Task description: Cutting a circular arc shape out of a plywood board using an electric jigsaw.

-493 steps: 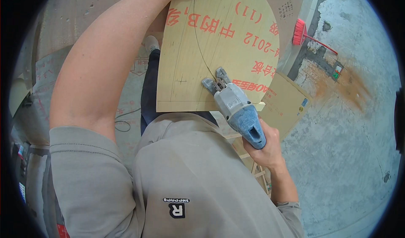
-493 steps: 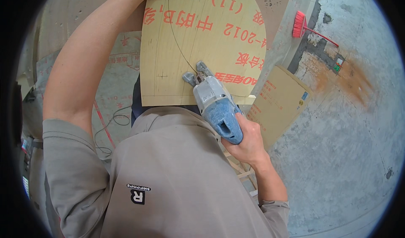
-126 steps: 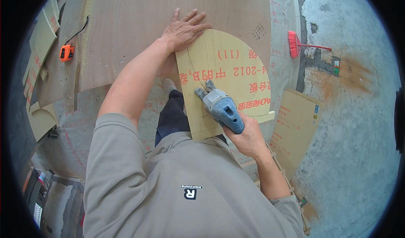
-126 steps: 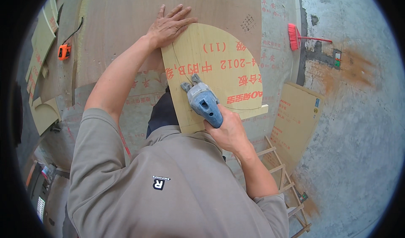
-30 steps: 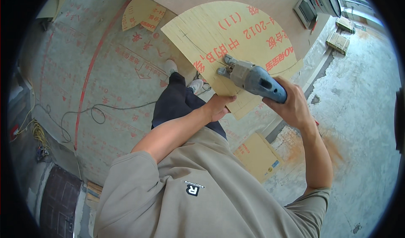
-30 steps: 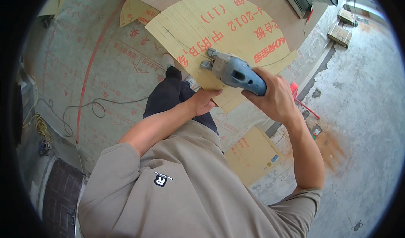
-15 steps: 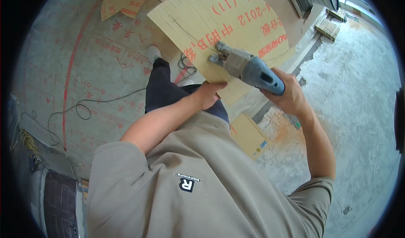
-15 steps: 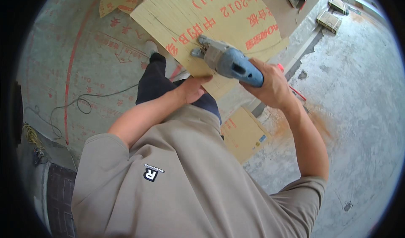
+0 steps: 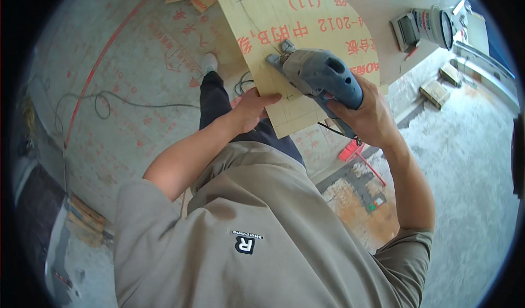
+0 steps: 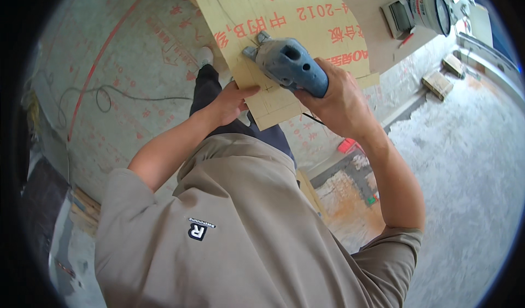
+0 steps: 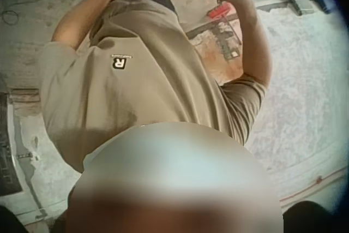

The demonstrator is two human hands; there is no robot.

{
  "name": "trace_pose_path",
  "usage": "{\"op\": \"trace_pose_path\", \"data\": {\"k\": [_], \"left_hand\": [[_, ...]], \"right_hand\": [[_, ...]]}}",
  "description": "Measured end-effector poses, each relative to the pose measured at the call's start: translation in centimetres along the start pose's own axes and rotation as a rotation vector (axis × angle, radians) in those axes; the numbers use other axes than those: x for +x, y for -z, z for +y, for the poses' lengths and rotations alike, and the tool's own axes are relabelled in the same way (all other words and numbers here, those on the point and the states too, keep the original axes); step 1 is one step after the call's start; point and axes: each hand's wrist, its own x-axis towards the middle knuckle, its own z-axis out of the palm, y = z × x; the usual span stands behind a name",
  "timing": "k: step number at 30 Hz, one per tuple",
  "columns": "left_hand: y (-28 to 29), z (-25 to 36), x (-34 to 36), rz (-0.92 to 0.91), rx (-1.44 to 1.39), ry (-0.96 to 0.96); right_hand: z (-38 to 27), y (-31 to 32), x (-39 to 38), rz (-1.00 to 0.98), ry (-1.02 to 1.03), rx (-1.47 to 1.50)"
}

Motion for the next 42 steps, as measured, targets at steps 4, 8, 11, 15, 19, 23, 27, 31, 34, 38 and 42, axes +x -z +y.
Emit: {"op": "trace_pose_path", "data": {"k": [4,8,11,15,19,23,27,31,34,38,42], "left_hand": [[-1.3,-2.2,1.0,0.078,-0.191,-0.177],[-1.9,-2.5,1.2,0.120,-0.228,-0.194],[-2.4,-2.5,1.3,0.173,-0.156,-0.222],[-2.9,-1.6,1.1,0.268,-0.115,-0.191],[-3.2,-1.1,1.3,0.300,-0.122,-0.190],[-3.3,-0.4,1.0,0.299,-0.109,-0.184],[-3.4,-0.2,1.1,0.293,-0.114,-0.192],[-3.2,-0.3,0.9,0.252,-0.080,-0.238],[-3.1,-0.2,0.8,0.267,-0.020,-0.194],[-3.4,0.2,0.5,0.265,-0.012,-0.197],[-3.5,0.2,0.5,0.258,-0.037,-0.201]], "right_hand": [[-1.3,0.0,0.4,-0.029,-0.074,-0.144],[-0.3,-0.2,0.2,0.025,-0.016,-0.079],[-0.3,-0.2,0.0,0.035,-0.032,-0.072],[-1.3,0.1,0.4,-0.033,-0.169,-0.055],[-0.8,-0.1,0.5,-0.037,-0.192,-0.028],[-0.9,-0.1,0.9,-0.054,-0.134,-0.053],[-0.9,0.1,1.0,-0.055,-0.130,-0.032],[-0.7,-0.1,1.0,-0.044,-0.118,-0.024],[-0.2,-0.2,0.8,-0.056,-0.078,-0.033],[-0.9,0.1,1.4,-0.077,-0.079,-0.052],[-1.2,0.2,1.6,-0.092,-0.092,-0.048]]}}
